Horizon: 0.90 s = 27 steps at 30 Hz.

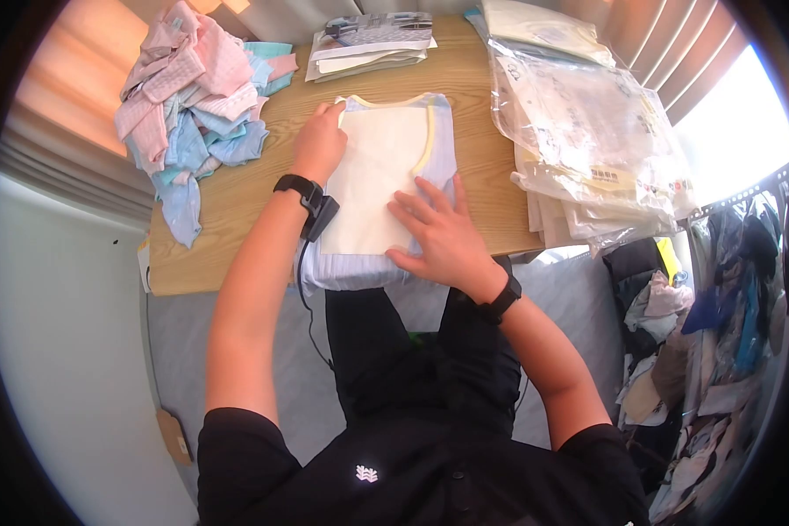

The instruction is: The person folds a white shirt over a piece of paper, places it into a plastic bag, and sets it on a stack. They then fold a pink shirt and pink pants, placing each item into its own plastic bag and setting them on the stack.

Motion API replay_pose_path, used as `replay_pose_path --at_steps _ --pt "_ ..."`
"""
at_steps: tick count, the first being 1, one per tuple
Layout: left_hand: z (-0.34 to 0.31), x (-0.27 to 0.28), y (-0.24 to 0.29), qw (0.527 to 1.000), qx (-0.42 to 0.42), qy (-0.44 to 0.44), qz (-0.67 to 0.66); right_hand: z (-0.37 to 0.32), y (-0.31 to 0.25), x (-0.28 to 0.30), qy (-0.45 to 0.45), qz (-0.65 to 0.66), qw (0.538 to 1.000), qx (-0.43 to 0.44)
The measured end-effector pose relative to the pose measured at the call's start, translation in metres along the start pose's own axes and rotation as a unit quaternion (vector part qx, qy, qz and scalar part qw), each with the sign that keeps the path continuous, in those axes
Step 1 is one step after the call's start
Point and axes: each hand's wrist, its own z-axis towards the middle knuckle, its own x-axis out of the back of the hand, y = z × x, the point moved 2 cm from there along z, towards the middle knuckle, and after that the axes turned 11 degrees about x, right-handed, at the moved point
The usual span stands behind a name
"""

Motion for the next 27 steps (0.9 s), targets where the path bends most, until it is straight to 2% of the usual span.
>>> replay_pose_path --at_steps 5,8,11,14,15,17,20,23,26,27 --pt "-0.005 -0.013 0.002 0.988 -0.097 -0.104 0.065 -0.001 0.0 -0.001 0.0 0.005 1.0 0.0" --pt "-0.011 -0.013 -0.005 0.986 -0.115 -0.122 -0.012 0.0 0.001 0.0 -0.002 0.008 1.0 0.002" --pt "-0.026 0.012 -0.004 0.943 -0.025 -0.259 -0.208 0.0 0.001 0.002 -0.001 0.013 1.0 -0.003" --pt "-0.059 0.045 -0.006 0.92 0.058 -0.29 -0.256 -0.002 0.002 0.0 0.016 0.023 1.0 -0.012" --pt "-0.069 0.048 -0.017 0.921 0.096 -0.28 -0.254 -0.001 0.002 -0.001 0.017 0.025 0.999 -0.013" --pt "-0.097 0.058 -0.028 0.975 0.09 -0.18 -0.098 -0.001 0.003 -0.001 0.017 0.03 0.999 -0.015" --pt "-0.133 0.064 -0.027 0.971 0.163 -0.143 -0.099 -0.001 0.002 -0.001 0.017 0.037 0.999 -0.029" --pt "-0.144 0.063 -0.021 0.954 0.232 -0.171 -0.076 -0.001 0.002 -0.001 0.017 0.033 0.999 -0.028" --pt "-0.153 0.053 -0.021 0.963 0.223 -0.125 -0.089 -0.001 0.002 -0.002 0.014 0.029 0.999 -0.025" --pt "-0.156 0.054 -0.015 0.972 0.195 -0.102 -0.079 -0.001 0.002 -0.002 0.014 0.03 0.999 -0.025"
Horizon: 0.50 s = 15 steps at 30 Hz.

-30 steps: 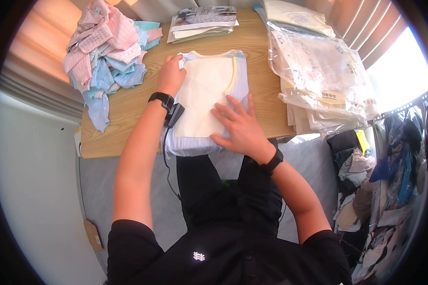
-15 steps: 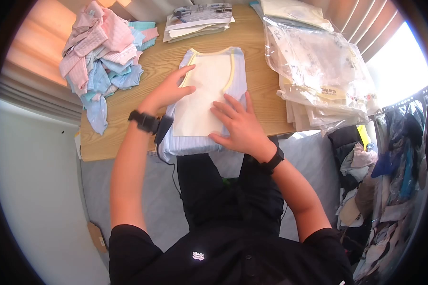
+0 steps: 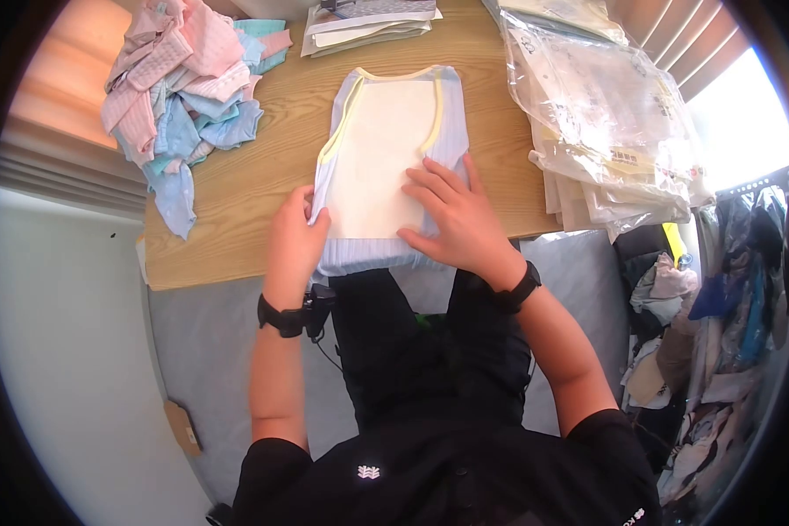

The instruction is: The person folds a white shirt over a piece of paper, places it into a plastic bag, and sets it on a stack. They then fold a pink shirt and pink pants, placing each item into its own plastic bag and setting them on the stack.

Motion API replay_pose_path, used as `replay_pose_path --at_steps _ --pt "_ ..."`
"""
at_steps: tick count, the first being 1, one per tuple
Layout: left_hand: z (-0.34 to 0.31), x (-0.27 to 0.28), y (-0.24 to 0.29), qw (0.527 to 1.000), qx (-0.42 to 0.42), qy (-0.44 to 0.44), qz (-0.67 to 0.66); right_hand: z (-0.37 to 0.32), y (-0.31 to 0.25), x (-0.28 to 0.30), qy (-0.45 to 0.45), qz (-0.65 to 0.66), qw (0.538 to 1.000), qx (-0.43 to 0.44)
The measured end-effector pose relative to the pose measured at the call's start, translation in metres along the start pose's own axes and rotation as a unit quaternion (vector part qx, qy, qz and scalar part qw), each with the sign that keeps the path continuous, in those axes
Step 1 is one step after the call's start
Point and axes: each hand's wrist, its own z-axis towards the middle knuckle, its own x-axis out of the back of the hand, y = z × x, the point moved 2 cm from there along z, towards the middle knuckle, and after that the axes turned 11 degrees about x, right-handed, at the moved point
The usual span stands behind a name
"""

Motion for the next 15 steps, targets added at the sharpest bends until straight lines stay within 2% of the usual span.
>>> replay_pose_path --at_steps 2,5,8,9,12,15 --pt "-0.012 -0.001 0.015 0.997 -0.061 0.048 0.017 0.0 0.0 0.0 0.002 0.002 1.0 0.001" --pt "-0.025 -0.018 0.025 0.989 -0.137 0.059 0.016 0.001 -0.001 0.0 0.0 0.002 1.0 -0.002" --pt "-0.044 -0.019 0.042 0.979 -0.197 -0.04 0.027 0.001 0.0 0.0 -0.001 0.009 1.0 -0.003" --pt "-0.051 -0.013 0.047 0.974 -0.22 -0.038 0.043 0.001 0.0 0.0 0.006 0.008 1.0 -0.001" --pt "-0.064 0.001 0.047 0.974 -0.218 -0.06 -0.019 -0.001 0.001 -0.001 0.02 0.008 1.0 0.001" --pt "-0.066 0.008 0.03 0.982 -0.162 0.052 -0.082 -0.002 0.002 -0.001 0.025 0.012 1.0 -0.002"
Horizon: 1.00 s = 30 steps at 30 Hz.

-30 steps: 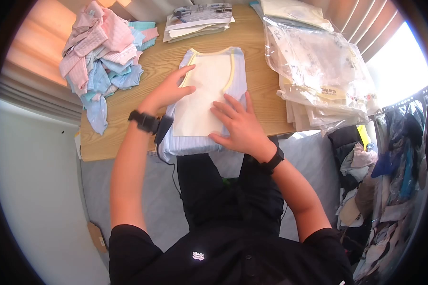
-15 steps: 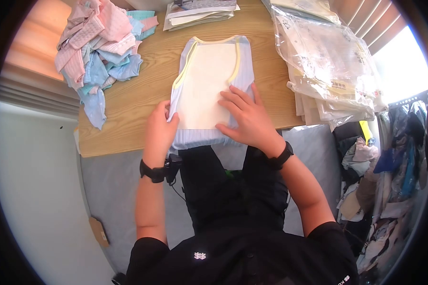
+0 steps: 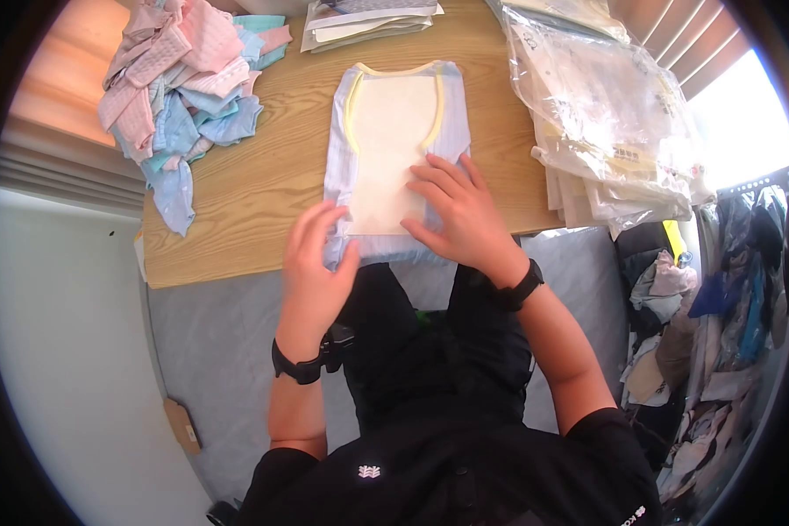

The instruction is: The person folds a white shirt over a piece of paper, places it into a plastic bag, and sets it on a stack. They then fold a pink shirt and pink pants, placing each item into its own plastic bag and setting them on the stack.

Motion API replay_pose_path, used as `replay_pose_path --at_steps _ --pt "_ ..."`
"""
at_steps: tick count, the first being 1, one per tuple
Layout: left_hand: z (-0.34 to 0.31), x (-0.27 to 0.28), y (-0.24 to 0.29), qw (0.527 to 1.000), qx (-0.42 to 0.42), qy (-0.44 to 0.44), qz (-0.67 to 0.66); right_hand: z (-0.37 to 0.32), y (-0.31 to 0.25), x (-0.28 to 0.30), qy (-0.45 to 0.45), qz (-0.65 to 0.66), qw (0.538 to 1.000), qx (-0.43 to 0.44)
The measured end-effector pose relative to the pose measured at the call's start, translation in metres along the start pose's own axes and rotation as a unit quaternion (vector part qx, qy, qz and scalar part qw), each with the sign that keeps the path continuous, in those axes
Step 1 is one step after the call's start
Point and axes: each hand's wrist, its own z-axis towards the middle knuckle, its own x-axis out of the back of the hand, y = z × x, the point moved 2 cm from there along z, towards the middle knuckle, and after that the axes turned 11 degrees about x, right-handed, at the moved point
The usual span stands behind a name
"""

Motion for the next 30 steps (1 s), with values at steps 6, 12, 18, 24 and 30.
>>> replay_pose_path --at_steps 6,12,18,24,30 --pt "-0.015 -0.001 -0.028 0.991 0.052 0.003 0.12 -0.001 0.001 0.004 0.042 0.012 0.999 -0.003" --pt "-0.017 -0.001 -0.029 0.988 0.051 -0.033 0.143 0.0 0.002 0.003 0.067 0.012 0.998 0.012" --pt "-0.033 -0.008 -0.017 0.996 -0.004 -0.047 0.069 -0.004 0.002 0.002 0.125 0.005 0.992 0.013" --pt "-0.052 -0.006 -0.004 0.991 -0.047 -0.125 0.006 -0.015 -0.004 0.002 0.181 0.004 0.983 -0.025" --pt "-0.052 0.011 -0.07 0.957 0.242 -0.146 -0.069 -0.074 -0.037 0.004 0.322 0.076 0.94 -0.084"
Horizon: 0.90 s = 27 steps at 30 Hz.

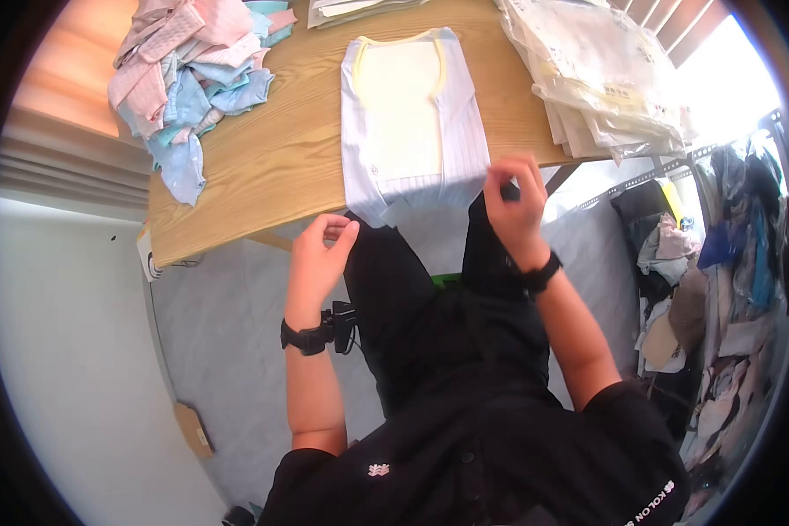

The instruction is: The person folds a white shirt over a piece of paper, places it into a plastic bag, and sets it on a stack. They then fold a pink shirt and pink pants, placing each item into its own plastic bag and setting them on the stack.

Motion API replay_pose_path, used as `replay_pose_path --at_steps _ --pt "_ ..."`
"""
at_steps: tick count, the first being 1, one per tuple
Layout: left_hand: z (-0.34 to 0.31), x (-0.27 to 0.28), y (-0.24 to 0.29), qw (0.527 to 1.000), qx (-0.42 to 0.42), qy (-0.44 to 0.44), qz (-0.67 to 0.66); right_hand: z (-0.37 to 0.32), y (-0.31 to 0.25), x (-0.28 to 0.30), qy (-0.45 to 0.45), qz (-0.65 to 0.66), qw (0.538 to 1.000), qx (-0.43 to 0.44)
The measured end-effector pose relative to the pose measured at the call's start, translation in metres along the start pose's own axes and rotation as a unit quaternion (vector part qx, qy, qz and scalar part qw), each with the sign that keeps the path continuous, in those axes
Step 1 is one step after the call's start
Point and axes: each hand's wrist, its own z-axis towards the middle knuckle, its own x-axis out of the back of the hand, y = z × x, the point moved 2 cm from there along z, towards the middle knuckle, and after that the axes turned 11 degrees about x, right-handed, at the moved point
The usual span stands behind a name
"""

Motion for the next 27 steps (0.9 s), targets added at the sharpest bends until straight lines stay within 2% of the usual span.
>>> replay_pose_path --at_steps 1,3,4,6,7,8,11,14,17,21,24,27 --pt "0.009 -0.005 -0.013 0.999 -0.016 -0.003 -0.032 -0.015 -0.003 0.002 0.007 -0.007 1.0 -0.004" --pt "0.027 -0.021 -0.043 0.995 -0.044 -0.011 -0.094 -0.054 0.003 -0.005 0.058 0.128 0.976 -0.164" --pt "0.03 -0.027 -0.043 0.987 -0.056 -0.041 -0.148 -0.067 0.01 -0.01 0.078 0.216 0.941 -0.25" --pt "0.032 -0.045 -0.039 0.958 -0.079 -0.102 -0.254 -0.079 0.017 -0.015 0.044 0.22 0.893 -0.39" --pt "0.032 -0.05 -0.039 0.957 -0.073 -0.103 -0.263 -0.08 0.017 -0.019 0.028 0.22 0.862 -0.456" --pt "0.032 -0.055 -0.038 0.954 -0.067 -0.104 -0.271 -0.077 0.014 -0.021 0.025 0.191 0.885 -0.423" --pt "0.035 -0.064 -0.048 0.949 -0.059 -0.108 -0.29 -0.078 0.035 -0.011 -0.203 0.155 0.886 -0.387" --pt "0.028 -0.067 -0.054 0.944 -0.045 -0.1 -0.312 -0.07 0.021 -0.005 -0.14 0.288 0.839 -0.44" --pt "0.018 -0.071 -0.058 0.928 -0.034 -0.098 -0.359 -0.087 0.033 0.002 -0.147 0.288 0.841 -0.434" --pt "0.003 -0.076 -0.058 0.912 -0.034 -0.087 -0.399 -0.088 0.016 0.009 -0.121 0.342 0.831 -0.421" --pt "-0.009 -0.076 -0.062 0.923 -0.018 -0.079 -0.375 -0.09 0.011 0.017 -0.109 0.349 0.831 -0.42" --pt "-0.026 -0.077 -0.059 0.914 -0.011 -0.059 -0.4 -0.081 -0.007 0.028 -0.102 0.353 0.823 -0.433"
